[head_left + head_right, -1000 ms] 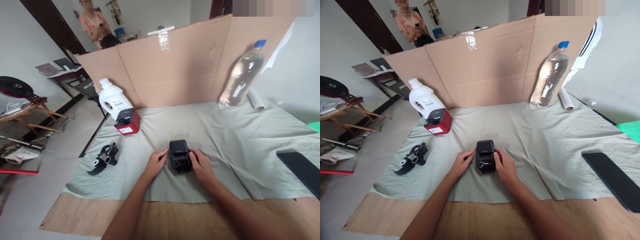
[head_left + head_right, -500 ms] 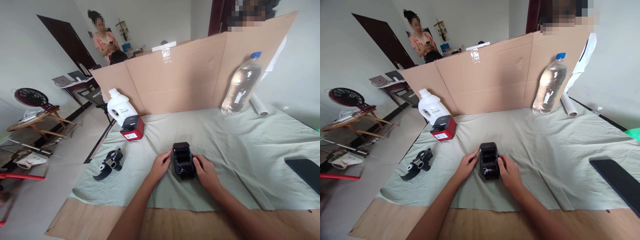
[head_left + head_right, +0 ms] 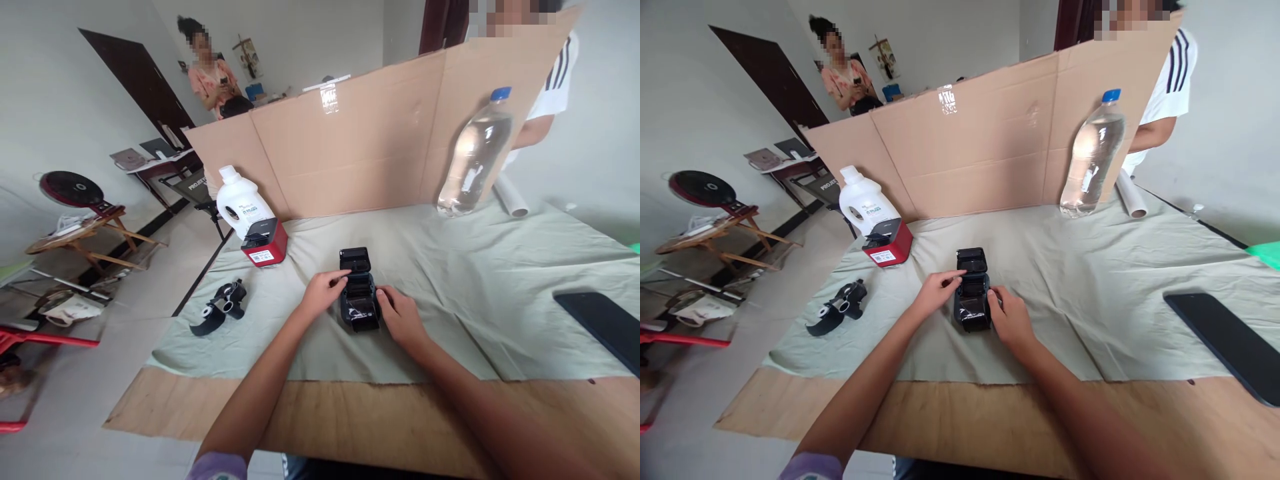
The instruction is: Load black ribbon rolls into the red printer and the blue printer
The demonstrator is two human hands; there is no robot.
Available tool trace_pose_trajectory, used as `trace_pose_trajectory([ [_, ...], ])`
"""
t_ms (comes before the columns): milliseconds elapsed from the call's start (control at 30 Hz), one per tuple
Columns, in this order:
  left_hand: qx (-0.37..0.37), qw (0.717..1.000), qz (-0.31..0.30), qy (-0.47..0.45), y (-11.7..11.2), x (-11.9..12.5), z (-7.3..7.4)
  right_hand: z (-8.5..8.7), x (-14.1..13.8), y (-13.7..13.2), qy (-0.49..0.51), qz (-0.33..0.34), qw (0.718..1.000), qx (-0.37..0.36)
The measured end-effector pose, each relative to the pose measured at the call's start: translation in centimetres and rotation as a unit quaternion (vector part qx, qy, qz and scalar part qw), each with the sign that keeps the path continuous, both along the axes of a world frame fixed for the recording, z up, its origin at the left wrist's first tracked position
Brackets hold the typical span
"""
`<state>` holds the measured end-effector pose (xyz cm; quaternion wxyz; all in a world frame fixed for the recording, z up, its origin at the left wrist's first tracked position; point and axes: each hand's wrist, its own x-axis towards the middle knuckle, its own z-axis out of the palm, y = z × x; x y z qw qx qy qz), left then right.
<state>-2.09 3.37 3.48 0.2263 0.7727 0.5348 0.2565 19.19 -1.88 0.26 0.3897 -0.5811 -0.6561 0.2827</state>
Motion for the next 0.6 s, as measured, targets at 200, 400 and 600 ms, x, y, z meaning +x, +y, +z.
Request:
trace_pose_trajectory([
  [200,-0.071,0.954,-0.067,0.284,2.0,3.5,4.8,-0.3,0.2,0.4,-0.018,-0.002,0.999,0.030],
  [400,-0.067,0.926,-0.025,0.371,2.1,6.6,6.3,-0.8,0.4,1.1,-0.049,-0.002,0.997,0.058],
  [600,0.024,0.947,0.016,0.320,-1.0,4.5,6.1,-0.7,0.4,1.1,-0.052,-0.004,0.996,0.068],
])
